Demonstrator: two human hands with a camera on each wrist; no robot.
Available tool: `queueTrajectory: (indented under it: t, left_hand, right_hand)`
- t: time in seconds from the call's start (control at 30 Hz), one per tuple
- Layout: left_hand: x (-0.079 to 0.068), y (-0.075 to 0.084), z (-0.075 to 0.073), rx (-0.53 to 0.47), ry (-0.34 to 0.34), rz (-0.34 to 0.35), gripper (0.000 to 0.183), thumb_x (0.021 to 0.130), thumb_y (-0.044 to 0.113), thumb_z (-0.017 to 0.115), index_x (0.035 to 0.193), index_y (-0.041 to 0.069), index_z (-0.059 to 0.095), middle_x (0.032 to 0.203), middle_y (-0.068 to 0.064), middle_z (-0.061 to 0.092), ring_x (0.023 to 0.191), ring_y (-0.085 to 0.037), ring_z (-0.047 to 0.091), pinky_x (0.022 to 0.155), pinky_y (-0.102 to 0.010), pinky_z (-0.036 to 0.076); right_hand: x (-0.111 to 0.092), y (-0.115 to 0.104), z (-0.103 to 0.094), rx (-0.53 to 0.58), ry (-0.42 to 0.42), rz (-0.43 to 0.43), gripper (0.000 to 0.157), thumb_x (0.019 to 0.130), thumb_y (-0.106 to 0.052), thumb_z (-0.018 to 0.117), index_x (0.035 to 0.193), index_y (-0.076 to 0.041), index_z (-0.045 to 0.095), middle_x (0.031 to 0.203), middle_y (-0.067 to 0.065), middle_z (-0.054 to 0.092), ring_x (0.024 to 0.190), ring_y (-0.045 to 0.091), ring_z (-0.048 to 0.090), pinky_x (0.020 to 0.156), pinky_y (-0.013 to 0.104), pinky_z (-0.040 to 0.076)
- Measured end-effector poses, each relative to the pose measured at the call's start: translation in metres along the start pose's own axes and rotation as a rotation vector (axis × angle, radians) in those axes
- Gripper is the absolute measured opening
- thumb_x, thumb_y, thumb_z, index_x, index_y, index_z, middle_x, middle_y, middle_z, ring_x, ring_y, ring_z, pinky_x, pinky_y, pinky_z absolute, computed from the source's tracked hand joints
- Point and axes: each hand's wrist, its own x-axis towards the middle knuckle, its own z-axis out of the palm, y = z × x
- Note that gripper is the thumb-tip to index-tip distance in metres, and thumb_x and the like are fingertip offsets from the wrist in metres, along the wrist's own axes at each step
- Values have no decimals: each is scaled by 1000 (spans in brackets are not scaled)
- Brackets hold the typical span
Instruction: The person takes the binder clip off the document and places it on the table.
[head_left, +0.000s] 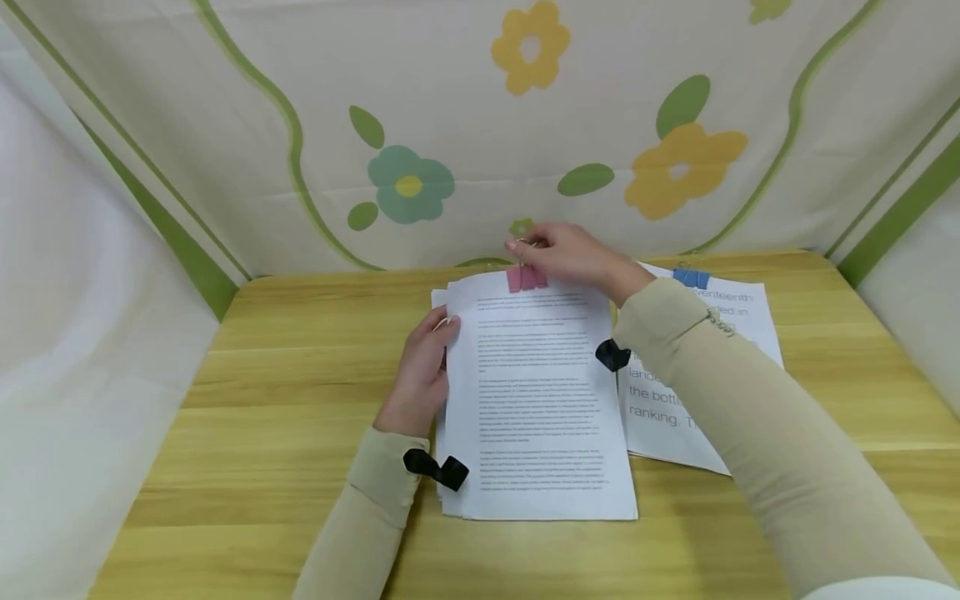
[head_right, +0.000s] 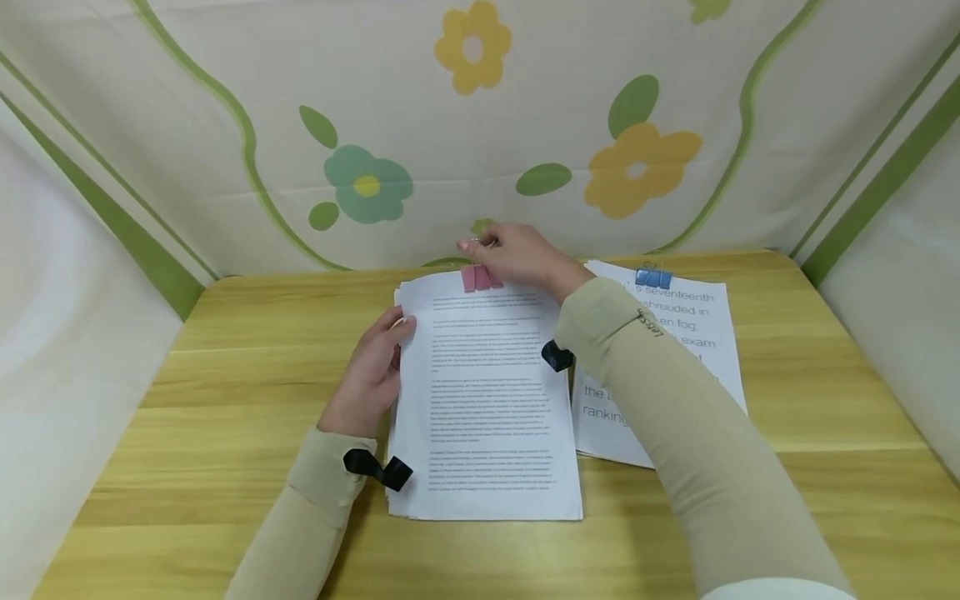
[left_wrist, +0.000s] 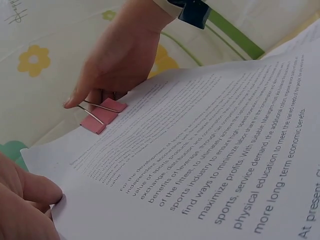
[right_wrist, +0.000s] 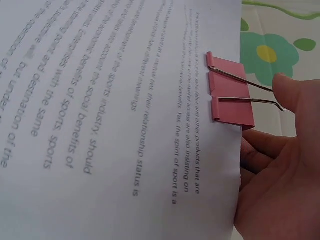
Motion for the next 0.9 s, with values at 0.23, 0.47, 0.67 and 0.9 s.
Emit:
queueTrajectory:
  t: [0.23,0.47,0.67,0.9]
  left_hand:
    - [-2,3,-2,32,-12,6,43,113,13,52,156,12,52,140,-7,59,113,-15,59,93,-23,50]
    - [-3,4,-5,60,1,-7,41,113,15,53,154,13,55,133,-6,62,108,-13,62,89,-23,50]
    - [-5,4,-7,74,9,-29,40,113,16,54,153,15,56,129,-4,63,104,-11,63,85,-22,51]
    - [-5,4,-7,84,8,-25,40,113,16,54,153,17,58,133,-4,63,110,-12,61,87,-21,51]
  right_hand:
    - [-2,-3,-4,95,-37,39,65,105,-64,57,135,-8,68,136,11,63,132,28,52,116,47,41]
    - [-3,-4,-2,130,-31,35,67,102,-67,60,133,-9,70,135,10,64,130,27,53,114,45,41]
    - [-5,-2,0,153,-38,57,67,102,-67,60,135,-8,68,138,10,63,132,28,52,116,46,39]
    - [-6,-2,1,158,-28,71,67,102,-68,60,133,-8,70,139,10,64,133,27,51,117,46,38]
